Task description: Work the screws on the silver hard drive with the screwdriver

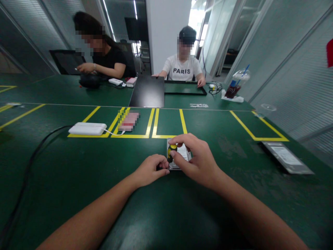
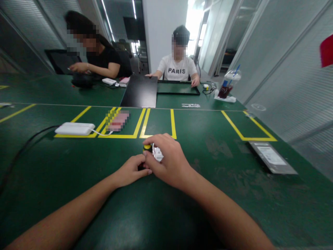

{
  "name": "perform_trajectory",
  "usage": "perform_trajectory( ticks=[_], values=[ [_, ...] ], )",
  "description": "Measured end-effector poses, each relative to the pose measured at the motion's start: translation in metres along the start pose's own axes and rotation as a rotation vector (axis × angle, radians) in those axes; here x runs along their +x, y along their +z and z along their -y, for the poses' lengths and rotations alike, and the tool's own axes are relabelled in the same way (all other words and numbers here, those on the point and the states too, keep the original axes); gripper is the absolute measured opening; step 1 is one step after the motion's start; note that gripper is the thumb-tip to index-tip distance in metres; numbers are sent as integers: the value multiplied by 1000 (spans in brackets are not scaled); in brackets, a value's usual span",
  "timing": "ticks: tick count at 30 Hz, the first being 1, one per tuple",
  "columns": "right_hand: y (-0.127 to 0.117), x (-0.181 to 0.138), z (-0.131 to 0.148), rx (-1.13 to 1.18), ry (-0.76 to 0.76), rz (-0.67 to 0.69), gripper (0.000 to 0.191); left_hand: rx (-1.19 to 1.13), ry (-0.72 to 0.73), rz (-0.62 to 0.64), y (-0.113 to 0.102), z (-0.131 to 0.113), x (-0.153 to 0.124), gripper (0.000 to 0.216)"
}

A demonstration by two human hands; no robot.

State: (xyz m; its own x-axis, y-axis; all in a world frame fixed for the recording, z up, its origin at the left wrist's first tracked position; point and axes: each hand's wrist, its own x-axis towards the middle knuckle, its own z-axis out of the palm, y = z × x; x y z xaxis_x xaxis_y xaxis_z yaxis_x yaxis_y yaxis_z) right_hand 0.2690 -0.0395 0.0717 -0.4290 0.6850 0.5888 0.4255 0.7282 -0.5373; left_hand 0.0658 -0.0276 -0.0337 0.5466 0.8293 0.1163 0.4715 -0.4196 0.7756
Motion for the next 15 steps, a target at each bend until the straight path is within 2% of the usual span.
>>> perform_trajectory(
  ticks=[7, 15],
  values=[
    [0, 2, 1, -26, -6, 20, 13, 1, -17, 1, 0, 0, 0, 11],
    [-1, 1, 3, -5, -35, 9, 16, -3, -12, -1, -1, -1, 0, 10]
  ],
)
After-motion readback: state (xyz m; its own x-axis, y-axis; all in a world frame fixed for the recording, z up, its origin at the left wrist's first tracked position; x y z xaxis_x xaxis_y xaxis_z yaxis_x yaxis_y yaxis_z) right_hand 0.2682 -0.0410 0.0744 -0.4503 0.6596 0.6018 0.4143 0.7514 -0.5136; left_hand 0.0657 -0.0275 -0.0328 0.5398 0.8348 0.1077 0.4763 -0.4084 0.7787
